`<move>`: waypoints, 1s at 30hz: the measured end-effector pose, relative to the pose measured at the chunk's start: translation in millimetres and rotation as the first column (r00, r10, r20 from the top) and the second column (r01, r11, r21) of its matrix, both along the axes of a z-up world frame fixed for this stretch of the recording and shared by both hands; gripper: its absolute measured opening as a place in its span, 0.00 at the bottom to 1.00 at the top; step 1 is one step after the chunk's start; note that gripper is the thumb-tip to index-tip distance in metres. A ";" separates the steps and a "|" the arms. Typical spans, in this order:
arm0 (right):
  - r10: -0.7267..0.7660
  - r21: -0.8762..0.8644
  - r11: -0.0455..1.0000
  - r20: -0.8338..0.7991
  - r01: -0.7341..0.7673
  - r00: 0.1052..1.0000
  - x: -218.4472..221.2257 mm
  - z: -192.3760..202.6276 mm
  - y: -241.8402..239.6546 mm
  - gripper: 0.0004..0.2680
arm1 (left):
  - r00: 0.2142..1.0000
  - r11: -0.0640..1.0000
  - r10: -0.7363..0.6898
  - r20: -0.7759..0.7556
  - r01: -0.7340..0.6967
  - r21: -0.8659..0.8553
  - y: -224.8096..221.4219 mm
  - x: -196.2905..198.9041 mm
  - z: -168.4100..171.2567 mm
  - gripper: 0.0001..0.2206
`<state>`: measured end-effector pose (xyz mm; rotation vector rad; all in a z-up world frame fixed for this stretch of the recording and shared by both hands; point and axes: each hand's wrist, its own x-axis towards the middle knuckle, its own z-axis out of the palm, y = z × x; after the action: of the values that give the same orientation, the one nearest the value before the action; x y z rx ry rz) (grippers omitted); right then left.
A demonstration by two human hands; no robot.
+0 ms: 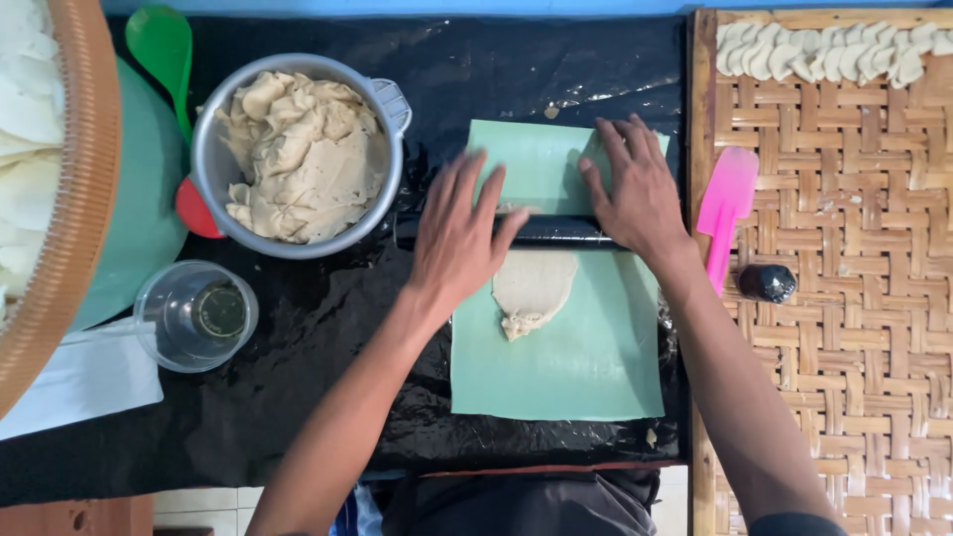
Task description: Flattening dough with a rolling pin and cutting it into small circles using a circular cutter.
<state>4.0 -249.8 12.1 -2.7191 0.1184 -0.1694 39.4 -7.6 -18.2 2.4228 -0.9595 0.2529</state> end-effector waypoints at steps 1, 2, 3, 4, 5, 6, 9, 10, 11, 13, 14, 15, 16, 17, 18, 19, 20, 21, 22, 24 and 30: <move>-0.006 -0.003 1.000 -0.002 0.006 1.000 -5.3 -1.8 -1.2 0.20 | 1.000 1.000 -0.006 -0.002 0.006 -0.003 7.8 -15.3 7.4 0.26; 0.006 -0.022 1.000 0.020 -0.005 1.000 -9.3 -4.2 -0.6 0.21 | 0.999 0.999 -0.047 -0.007 0.047 0.001 17.6 -29.6 14.9 0.26; 0.019 -0.042 0.999 0.040 -0.017 0.999 -13.0 -6.8 0.5 0.21 | 0.996 0.996 -0.088 -0.013 0.088 0.004 28.0 -43.5 22.4 0.27; 0.018 -0.040 0.999 0.039 -0.016 0.999 -17.8 -7.6 1.4 0.21 | 0.996 0.996 -0.088 -0.015 0.088 0.006 32.1 -49.1 19.1 0.27; 0.063 -0.057 0.997 0.082 -0.059 0.995 -22.7 -8.5 3.1 0.21 | 0.996 0.996 -0.086 -0.033 0.088 0.034 37.1 -54.8 15.6 0.25; 0.119 -0.075 0.991 0.119 -0.110 0.986 -27.8 -9.9 6.4 0.22 | 0.996 0.995 -0.075 -0.054 0.078 0.064 43.6 -63.4 12.1 0.24; 0.091 -0.069 0.995 0.234 -0.077 0.968 -34.7 -8.1 10.2 0.18 | 0.965 0.974 -0.140 -0.224 0.175 0.145 45.0 -47.8 30.1 0.26; 0.094 -0.071 0.994 0.238 -0.080 0.967 -36.8 -4.0 13.3 0.18 | 0.966 0.975 -0.138 -0.219 0.172 0.144 44.9 -40.5 30.2 0.26; 0.047 -0.045 0.998 0.264 -0.036 0.964 -38.7 0.6 15.8 0.15 | 0.954 0.964 -0.192 -0.232 0.227 0.135 44.3 -32.9 30.8 0.27; 0.002 -0.023 1.000 0.296 0.005 0.955 -40.0 9.2 17.0 0.12 | 0.941 0.952 -0.246 -0.234 0.279 0.122 42.3 -19.7 38.2 0.28; -0.049 0.044 0.998 0.228 0.040 0.972 -43.0 11.9 16.6 0.11 | 0.949 0.955 -0.248 -0.194 0.273 0.116 41.2 -16.1 44.0 0.27; -0.095 0.108 0.991 0.155 0.079 0.983 -45.6 14.0 15.4 0.10 | 0.956 0.957 -0.249 -0.153 0.267 0.110 39.5 -12.1 49.2 0.26; -0.103 0.107 0.990 0.153 0.087 0.983 -49.7 18.3 17.0 0.10 | 0.954 0.955 -0.257 -0.155 0.275 0.108 39.1 -12.7 57.2 0.26; -0.070 0.038 0.997 0.210 0.063 0.975 -53.5 22.3 18.4 0.10 | 0.961 0.953 -0.257 -0.105 0.270 0.139 38.5 -13.1 64.8 0.26; -0.027 -0.030 0.999 0.262 0.037 0.965 -57.0 25.9 20.5 0.10 | 0.966 0.951 -0.253 -0.057 0.259 0.171 39.0 -14.6 72.5 0.26; -0.030 -0.029 0.999 0.259 0.038 0.965 -61.8 19.7 20.4 0.10 | 0.965 0.950 -0.255 -0.060 0.261 0.172 39.5 -18.8 63.5 0.26; 0.002 -0.069 0.998 0.256 0.016 0.967 -63.4 13.8 20.3 0.10 | 0.970 0.956 -0.244 -0.026 0.244 0.161 40.0 -19.9 55.1 0.26; 0.034 -0.108 0.994 0.252 -0.007 0.967 -64.9 7.7 20.2 0.10 | 0.973 0.962 -0.232 0.008 0.228 0.150 40.5 -20.8 46.5 0.26; 0.032 -0.105 0.994 0.248 -0.006 0.968 -66.0 3.4 21.5 0.10 | 0.973 0.961 -0.233 0.004 0.230 0.152 40.5 -21.9 42.6 0.26; 0.062 -0.167 0.986 0.236 -0.023 0.970 -67.2 -5.9 24.1 0.13 | 0.978 0.966 -0.197 -0.062 0.205 0.159 40.9 -23.8 34.0 0.24; 0.071 -0.258 0.966 0.178 -0.024 0.981 -69.9 -5.2 27.8 0.19 | 0.987 0.983 -0.147 0.068 0.138 0.124 35.0 -31.2 18.1 0.28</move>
<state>-65.9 -222.0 7.0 -2.9398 -0.0254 -0.4522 8.2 27.4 -0.1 2.4518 -1.2091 0.2447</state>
